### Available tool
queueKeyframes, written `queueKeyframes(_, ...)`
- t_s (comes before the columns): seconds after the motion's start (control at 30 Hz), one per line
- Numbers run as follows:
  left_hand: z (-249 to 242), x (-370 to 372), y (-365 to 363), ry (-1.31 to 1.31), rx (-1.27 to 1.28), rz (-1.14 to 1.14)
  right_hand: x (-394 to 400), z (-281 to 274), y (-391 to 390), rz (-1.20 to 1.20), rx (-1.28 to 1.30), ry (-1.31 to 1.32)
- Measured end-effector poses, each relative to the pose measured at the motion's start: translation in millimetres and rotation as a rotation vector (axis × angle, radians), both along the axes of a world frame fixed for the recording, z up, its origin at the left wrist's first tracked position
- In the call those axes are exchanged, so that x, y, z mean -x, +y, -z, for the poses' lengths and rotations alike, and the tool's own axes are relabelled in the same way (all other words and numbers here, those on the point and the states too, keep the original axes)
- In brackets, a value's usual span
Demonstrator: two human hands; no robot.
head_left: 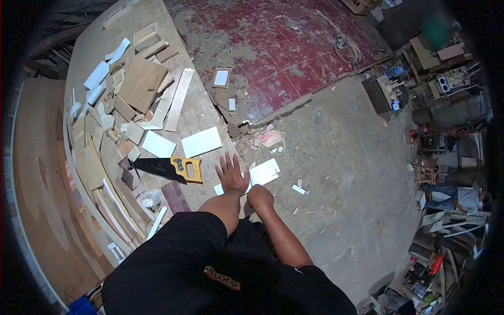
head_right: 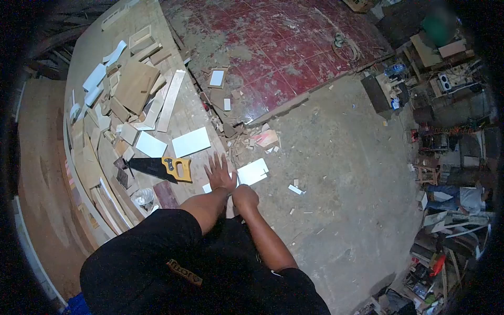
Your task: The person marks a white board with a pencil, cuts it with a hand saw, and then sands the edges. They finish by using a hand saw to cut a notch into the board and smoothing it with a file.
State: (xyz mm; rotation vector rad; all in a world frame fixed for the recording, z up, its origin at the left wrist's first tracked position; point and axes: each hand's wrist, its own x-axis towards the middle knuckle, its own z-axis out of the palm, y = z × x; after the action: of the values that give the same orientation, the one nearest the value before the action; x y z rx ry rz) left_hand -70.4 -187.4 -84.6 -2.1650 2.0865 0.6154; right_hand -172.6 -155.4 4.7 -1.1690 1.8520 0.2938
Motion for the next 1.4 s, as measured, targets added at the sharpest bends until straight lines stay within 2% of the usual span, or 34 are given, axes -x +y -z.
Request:
queueKeyframes(0.37,-2,3,2,-0.056,0.021,0.019,12,6,10,0.014,0.037,-0.027)
queueKeyframes(0.47,-2,3,0,-0.064,0.011,0.016,18,9,15,0.039,0.166,-0.004)
queueKeyframes(0.53,-4,4,4,-0.083,0.029,0.019,22,15,25,-0.032,0.254,-0.038)
queueKeyframes(0.73,3,1,1,-0.047,-0.003,0.026,8,17,34,-0.029,0.292,0.007)
queueKeyframes(0.97,0,3,-1,-0.04,-0.027,0.022,13,-11,30,-0.012,0.221,0.028)
queueKeyframes(1.03,-1,1,-1,-0.042,-0.032,0.021,14,-37,30,0.004,0.141,0.039)
queueKeyframes(1.27,1,2,-2,-0.078,-0.031,0.024,22,-31,18,-0.057,0.04,0.031)
queueKeyframes(1.37,-1,4,-1,-0.082,-0.039,0.024,20,-23,28,-0.11,0.132,0.036)
queueKeyframes(1.4,0,3,-1,-0.085,-0.033,0.019,14,-21,34,-0.048,0.141,0.03)
